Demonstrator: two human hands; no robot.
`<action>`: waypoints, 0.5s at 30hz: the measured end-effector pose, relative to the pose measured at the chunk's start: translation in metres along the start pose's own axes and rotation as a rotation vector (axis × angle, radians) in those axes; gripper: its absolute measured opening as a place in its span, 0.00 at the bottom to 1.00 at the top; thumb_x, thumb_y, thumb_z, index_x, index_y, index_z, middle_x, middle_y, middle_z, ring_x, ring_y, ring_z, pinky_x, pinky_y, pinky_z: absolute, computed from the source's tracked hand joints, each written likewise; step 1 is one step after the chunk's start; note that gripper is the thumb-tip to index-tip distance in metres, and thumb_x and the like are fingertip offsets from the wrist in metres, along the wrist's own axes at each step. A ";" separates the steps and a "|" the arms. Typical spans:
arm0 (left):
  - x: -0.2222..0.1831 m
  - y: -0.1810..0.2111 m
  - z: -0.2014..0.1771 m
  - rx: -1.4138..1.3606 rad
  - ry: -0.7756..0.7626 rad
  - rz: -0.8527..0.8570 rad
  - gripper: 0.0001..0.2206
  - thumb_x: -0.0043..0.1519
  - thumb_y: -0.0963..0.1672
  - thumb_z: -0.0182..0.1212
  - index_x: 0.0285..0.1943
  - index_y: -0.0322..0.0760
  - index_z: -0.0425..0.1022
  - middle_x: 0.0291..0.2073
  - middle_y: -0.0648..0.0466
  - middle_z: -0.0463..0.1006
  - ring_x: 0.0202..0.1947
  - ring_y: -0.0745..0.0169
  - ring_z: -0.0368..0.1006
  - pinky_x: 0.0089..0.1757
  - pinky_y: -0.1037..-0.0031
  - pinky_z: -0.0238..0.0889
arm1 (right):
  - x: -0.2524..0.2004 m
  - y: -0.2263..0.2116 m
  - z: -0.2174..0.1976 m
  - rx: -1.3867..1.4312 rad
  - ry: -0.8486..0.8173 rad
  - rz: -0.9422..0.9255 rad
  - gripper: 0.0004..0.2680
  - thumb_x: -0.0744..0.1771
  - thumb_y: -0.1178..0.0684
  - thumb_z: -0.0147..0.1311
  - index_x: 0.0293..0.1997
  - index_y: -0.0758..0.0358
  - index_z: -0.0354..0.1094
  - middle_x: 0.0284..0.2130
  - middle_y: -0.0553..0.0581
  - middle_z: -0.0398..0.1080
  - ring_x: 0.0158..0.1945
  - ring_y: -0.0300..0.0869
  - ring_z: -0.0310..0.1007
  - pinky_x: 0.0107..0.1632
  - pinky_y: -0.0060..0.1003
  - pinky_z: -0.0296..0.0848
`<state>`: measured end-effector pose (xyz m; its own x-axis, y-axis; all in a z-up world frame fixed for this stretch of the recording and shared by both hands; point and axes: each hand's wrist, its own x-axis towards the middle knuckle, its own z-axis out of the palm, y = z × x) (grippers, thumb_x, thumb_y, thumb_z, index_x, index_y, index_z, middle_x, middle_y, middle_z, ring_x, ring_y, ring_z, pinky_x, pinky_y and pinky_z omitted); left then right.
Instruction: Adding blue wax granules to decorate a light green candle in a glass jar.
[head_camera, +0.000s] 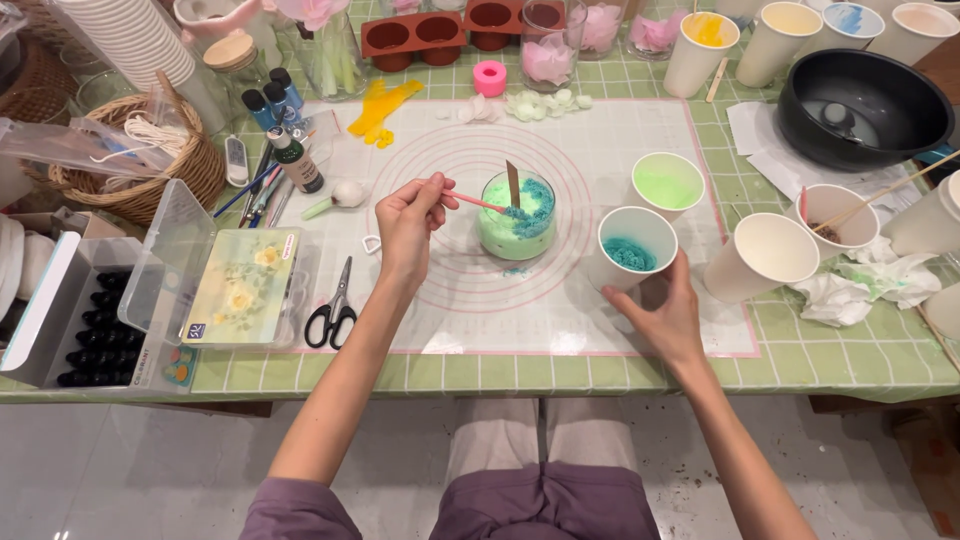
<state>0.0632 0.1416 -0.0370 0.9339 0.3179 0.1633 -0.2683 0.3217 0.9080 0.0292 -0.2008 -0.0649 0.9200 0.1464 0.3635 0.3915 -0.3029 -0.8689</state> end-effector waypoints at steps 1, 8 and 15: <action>0.001 -0.001 -0.001 0.005 -0.018 -0.002 0.11 0.67 0.43 0.61 0.40 0.27 0.81 0.27 0.54 0.80 0.22 0.78 0.60 0.27 0.83 0.51 | -0.005 -0.001 -0.001 -0.059 0.006 -0.064 0.29 0.61 0.54 0.71 0.66 0.71 0.55 0.54 0.62 0.70 0.57 0.46 0.71 0.57 0.39 0.71; -0.002 -0.003 -0.010 0.096 -0.081 0.016 0.11 0.68 0.44 0.59 0.41 0.28 0.81 0.27 0.56 0.80 0.24 0.78 0.62 0.28 0.82 0.53 | -0.070 0.003 0.019 -0.265 0.165 0.111 0.16 0.65 0.53 0.68 0.54 0.65 0.66 0.40 0.57 0.71 0.40 0.40 0.69 0.44 0.36 0.72; -0.008 0.003 -0.015 0.177 -0.151 0.084 0.11 0.68 0.44 0.59 0.43 0.30 0.82 0.29 0.56 0.81 0.25 0.78 0.65 0.30 0.83 0.56 | -0.021 -0.053 0.076 -0.091 -0.093 -0.150 0.30 0.61 0.54 0.69 0.68 0.71 0.54 0.62 0.68 0.63 0.66 0.51 0.63 0.66 0.43 0.64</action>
<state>0.0509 0.1532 -0.0410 0.9384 0.1959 0.2847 -0.3132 0.1339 0.9402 -0.0118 -0.1163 -0.0517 0.8474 0.2815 0.4501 0.5277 -0.3541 -0.7721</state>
